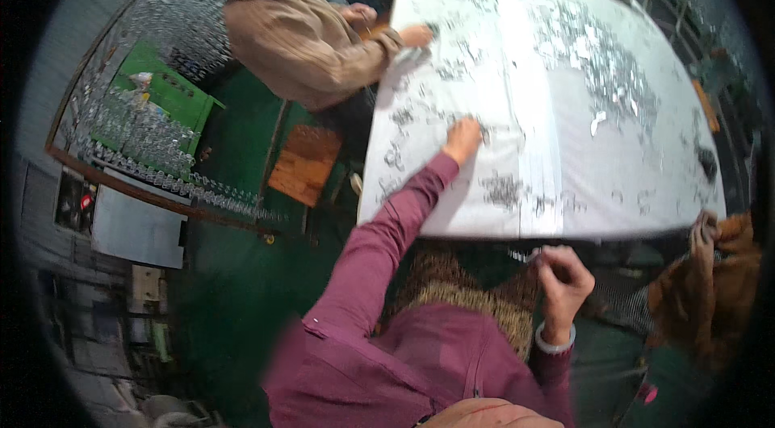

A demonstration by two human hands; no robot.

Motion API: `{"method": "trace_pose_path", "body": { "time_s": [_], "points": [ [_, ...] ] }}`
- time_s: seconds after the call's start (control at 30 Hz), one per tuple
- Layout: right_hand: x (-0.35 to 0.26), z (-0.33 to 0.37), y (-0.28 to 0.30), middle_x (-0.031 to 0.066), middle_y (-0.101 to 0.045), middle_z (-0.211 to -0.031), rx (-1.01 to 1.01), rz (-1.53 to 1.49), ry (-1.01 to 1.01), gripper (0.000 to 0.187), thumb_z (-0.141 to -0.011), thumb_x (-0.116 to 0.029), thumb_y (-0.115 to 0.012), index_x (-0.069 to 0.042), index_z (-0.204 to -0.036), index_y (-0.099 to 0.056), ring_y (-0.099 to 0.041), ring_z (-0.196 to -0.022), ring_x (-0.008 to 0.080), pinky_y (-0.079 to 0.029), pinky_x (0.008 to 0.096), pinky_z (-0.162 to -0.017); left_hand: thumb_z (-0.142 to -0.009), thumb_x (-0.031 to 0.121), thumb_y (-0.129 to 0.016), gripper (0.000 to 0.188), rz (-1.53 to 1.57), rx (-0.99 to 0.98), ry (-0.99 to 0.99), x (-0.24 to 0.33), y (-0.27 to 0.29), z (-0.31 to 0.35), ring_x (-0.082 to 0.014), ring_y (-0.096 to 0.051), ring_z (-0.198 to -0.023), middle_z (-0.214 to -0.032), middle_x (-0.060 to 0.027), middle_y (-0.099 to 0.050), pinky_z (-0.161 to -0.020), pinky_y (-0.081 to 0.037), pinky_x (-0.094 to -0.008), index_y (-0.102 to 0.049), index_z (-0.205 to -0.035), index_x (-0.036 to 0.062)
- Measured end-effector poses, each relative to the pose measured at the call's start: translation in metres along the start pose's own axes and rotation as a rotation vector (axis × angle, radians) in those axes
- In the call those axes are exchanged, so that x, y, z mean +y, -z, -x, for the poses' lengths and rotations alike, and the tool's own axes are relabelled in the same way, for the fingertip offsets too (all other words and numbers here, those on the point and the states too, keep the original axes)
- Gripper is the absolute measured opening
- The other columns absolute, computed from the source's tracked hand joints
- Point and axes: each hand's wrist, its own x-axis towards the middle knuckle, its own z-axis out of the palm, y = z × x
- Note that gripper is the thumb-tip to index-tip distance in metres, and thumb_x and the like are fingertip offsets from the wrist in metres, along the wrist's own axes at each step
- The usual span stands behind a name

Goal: The person sits at a table with several others and sorts small, silver-colored metal pieces by hand. They pick up individual pieces from a large pile on a white sheet and place them into smaller piles or move them across the table.

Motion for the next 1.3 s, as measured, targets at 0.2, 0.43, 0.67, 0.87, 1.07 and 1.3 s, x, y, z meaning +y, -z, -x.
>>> {"method": "trace_pose_path", "body": {
  "time_s": [0.2,0.43,0.67,0.87,1.07,1.3],
  "points": [
    [0.001,0.006,0.0,0.0073,-0.062,-0.079,0.057,-0.072,-0.043,0.017,-0.076,0.013,-0.06,0.005,-0.09,-0.066,-0.06,-0.069,0.0118,-0.05,0.0236,-0.059,-0.073,0.024,-0.063,0.026,-0.085,-0.068,-0.032,0.016,0.009,-0.016,-0.0354,-0.058,-0.09,-0.094,-0.0197,-0.058,-0.073,-0.05,-0.0479,-0.065,-0.083,0.0006],
    [0.01,-0.001,0.01,0.0032,-0.062,-0.072,0.093,0.225,0.073,0.009,-0.074,0.007,-0.061,0.004,-0.081,-0.065,-0.057,-0.067,0.0082,-0.047,0.0218,-0.062,-0.08,0.017,-0.052,0.031,-0.192,-0.422,-0.01,-0.033,0.003,-0.058,-0.0407,-0.05,-0.115,-0.12,-0.0247,-0.054,-0.093,-0.039,-0.0581,-0.063,-0.105,0.0037],
    [0.0,0.001,0.011,0.0107,-0.067,-0.088,0.165,-0.016,-0.01,0.019,-0.081,0.007,-0.061,0.006,-0.1,-0.065,-0.063,-0.075,0.0139,-0.053,0.0246,-0.067,-0.075,0.009,-0.055,0.015,-0.014,-0.163,-0.195,-0.052,0.017,-0.066,-0.0408,-0.063,-0.081,-0.08,-0.0262,-0.063,-0.072,-0.05,-0.0474,-0.066,-0.077,-0.0008],
    [0.004,-0.002,0.017,0.011,-0.067,-0.09,0.185,0.035,-0.022,0.021,-0.083,0.003,-0.062,0.005,-0.103,-0.065,-0.065,-0.078,0.0154,-0.053,0.0246,-0.067,-0.081,0.01,-0.052,0.014,0.11,0.214,-0.26,-0.046,0.017,-0.051,-0.043,-0.059,-0.071,-0.073,-0.0254,-0.06,-0.063,-0.045,-0.0508,-0.058,-0.076,-0.0016],
    [0.002,-0.016,0.03,0.0111,-0.068,-0.088,0.258,0.113,0.036,0.022,-0.082,-0.002,-0.064,0.004,-0.103,-0.066,-0.065,-0.077,0.0146,-0.051,0.0238,-0.067,-0.087,0.016,-0.058,0.02,0.847,-0.045,-0.069,0.07,0.109,-0.015,-0.0241,-0.064,-0.071,-0.076,-0.0125,-0.064,-0.065,-0.051,-0.0344,-0.059,-0.092,-0.0037],
    [0.004,-0.034,0.036,0.0101,-0.068,-0.086,0.259,0.032,0.097,0.022,-0.082,-0.004,-0.065,0.004,-0.103,-0.066,-0.064,-0.075,0.0136,-0.052,0.0238,-0.066,-0.09,0.01,-0.057,0.017,1.389,-0.451,-0.382,0.183,0.186,0.07,-0.0207,-0.063,-0.092,-0.096,-0.0141,-0.065,-0.084,-0.05,-0.0325,-0.059,-0.1,-0.0042]
  ]
}}
